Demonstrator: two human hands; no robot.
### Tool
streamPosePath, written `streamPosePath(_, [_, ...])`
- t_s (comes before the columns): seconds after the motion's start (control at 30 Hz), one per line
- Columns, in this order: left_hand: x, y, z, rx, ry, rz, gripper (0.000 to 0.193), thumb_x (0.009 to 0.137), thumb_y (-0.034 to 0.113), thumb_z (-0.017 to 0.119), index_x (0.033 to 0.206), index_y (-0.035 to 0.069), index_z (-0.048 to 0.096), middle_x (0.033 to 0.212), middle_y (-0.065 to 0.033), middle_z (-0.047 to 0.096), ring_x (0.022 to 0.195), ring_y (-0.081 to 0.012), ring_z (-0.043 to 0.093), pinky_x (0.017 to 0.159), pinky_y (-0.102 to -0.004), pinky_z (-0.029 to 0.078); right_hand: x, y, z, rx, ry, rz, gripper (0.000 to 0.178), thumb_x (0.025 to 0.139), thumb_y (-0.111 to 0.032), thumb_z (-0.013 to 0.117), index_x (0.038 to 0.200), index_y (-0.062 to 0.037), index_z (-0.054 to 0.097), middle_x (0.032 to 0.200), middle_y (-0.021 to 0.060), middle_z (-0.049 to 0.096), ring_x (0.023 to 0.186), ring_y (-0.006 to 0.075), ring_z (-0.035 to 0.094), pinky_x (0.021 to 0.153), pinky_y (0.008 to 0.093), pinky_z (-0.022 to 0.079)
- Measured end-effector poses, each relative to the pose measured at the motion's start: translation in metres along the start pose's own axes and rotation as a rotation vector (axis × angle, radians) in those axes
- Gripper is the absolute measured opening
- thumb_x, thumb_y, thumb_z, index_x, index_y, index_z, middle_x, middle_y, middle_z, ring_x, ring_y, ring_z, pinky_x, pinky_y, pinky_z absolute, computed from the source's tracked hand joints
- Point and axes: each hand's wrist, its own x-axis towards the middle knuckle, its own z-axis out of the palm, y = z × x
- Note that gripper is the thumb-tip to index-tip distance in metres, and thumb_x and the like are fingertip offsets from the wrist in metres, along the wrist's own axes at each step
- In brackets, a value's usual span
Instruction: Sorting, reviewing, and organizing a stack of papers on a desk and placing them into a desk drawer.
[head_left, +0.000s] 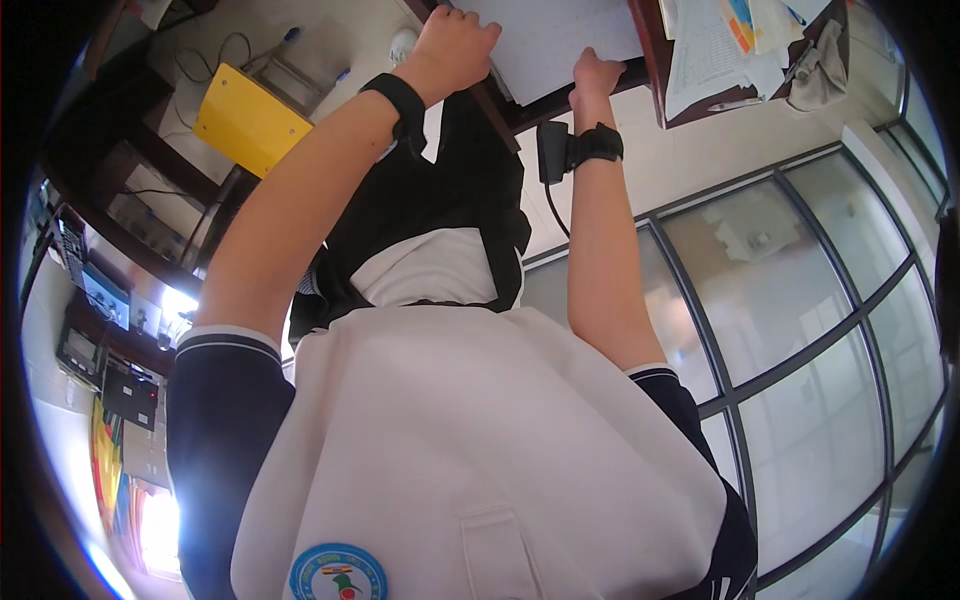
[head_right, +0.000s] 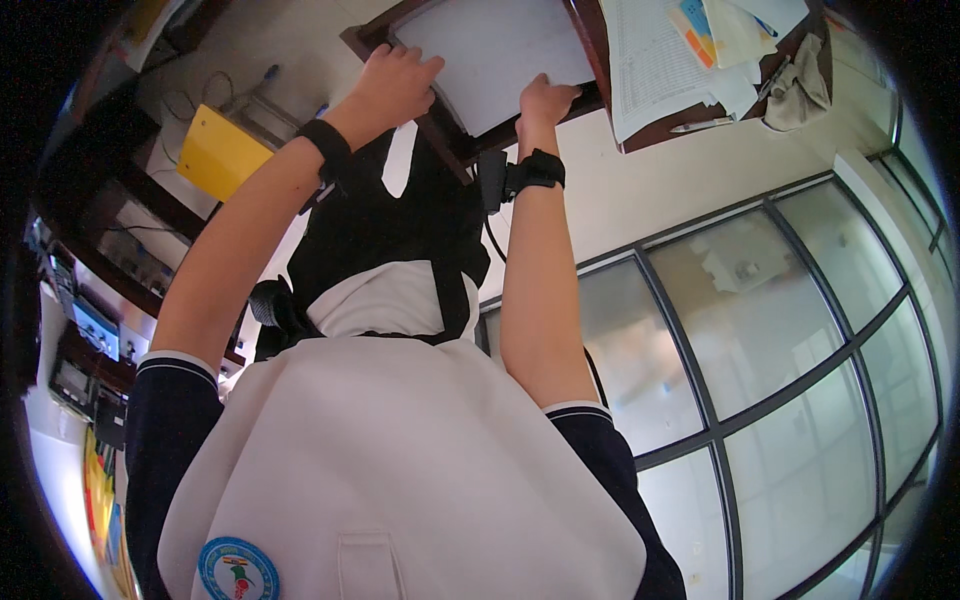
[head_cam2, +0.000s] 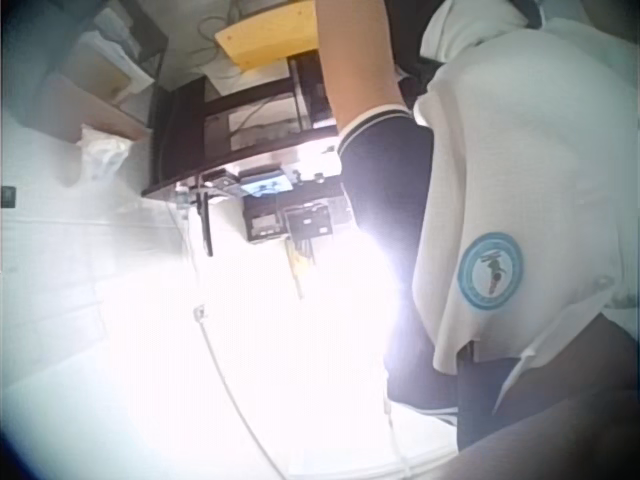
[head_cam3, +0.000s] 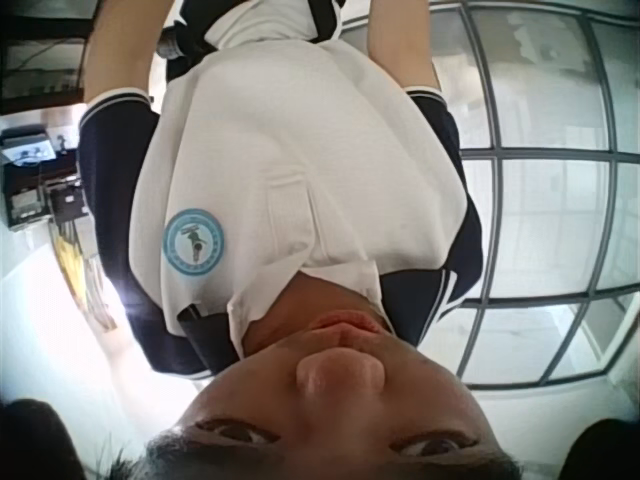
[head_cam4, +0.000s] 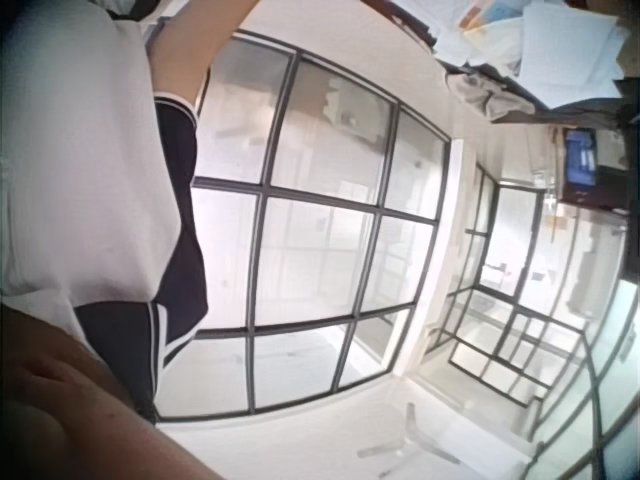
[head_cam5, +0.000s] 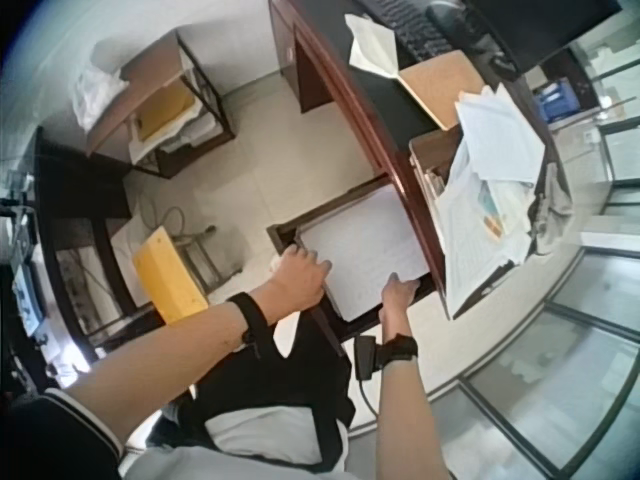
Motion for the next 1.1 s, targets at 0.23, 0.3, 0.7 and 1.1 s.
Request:
streamPosePath(0.23, [0.000,0.005,-0.001,0.050,-0.102,-0.075,0.014,0.070,0.019,0.056,0.080,0.010,0.061,0.077,-0.0078,0.062,0.080,-0.0241,0.057,0.076,-0.0354,0.039,-0.011,-0.013,-0.008,-0.210,-0.183,0.124,0.071,0.072,-0.014,0.059,0.121,0.0125,0.014,0.125,0.0291,0.032,0.113,0.0453,0.038,0.092,0.0415,0.040])
streamPosePath(0.3, [-0.002,0.005,0.000,0.015,-0.070,-0.055,0.014,0.071,0.019,0.056,0.079,0.010,0.062,0.076,-0.0075,0.062,0.079,-0.0237,0.057,0.076,-0.0351,0.039,-0.008,-0.006,-0.006,-0.185,-0.340,0.362,0.069,0.069,-0.015,0.061,0.121,0.0110,0.022,0.103,0.0211,0.047,0.091,0.0283,0.051,0.077,0.0409,0.045])
streamPosePath(0.7, [-0.009,0.003,0.003,-0.075,0.051,-0.061,0.011,0.065,0.019,0.058,0.066,0.009,0.062,0.069,-0.0068,0.061,0.075,-0.0218,0.057,0.076,-0.0324,0.038,-0.008,0.041,0.009,0.047,-0.118,0.047,0.023,0.071,-0.008,0.059,0.089,0.0061,0.053,0.089,0.0132,0.055,0.078,0.0222,0.055,0.067,0.0334,0.048])
streamPosePath(1.1, [-0.010,0.009,0.007,-0.159,-0.001,-0.109,0.009,0.069,0.019,0.056,0.068,0.016,0.064,0.070,-0.0011,0.063,0.075,-0.0157,0.057,0.080,-0.0281,0.033,0.004,0.029,-0.002,-0.079,-0.326,0.055,0.018,0.075,0.001,0.046,0.092,0.0075,0.050,0.087,0.0159,0.055,0.080,0.0274,0.058,0.076,0.0374,0.052])
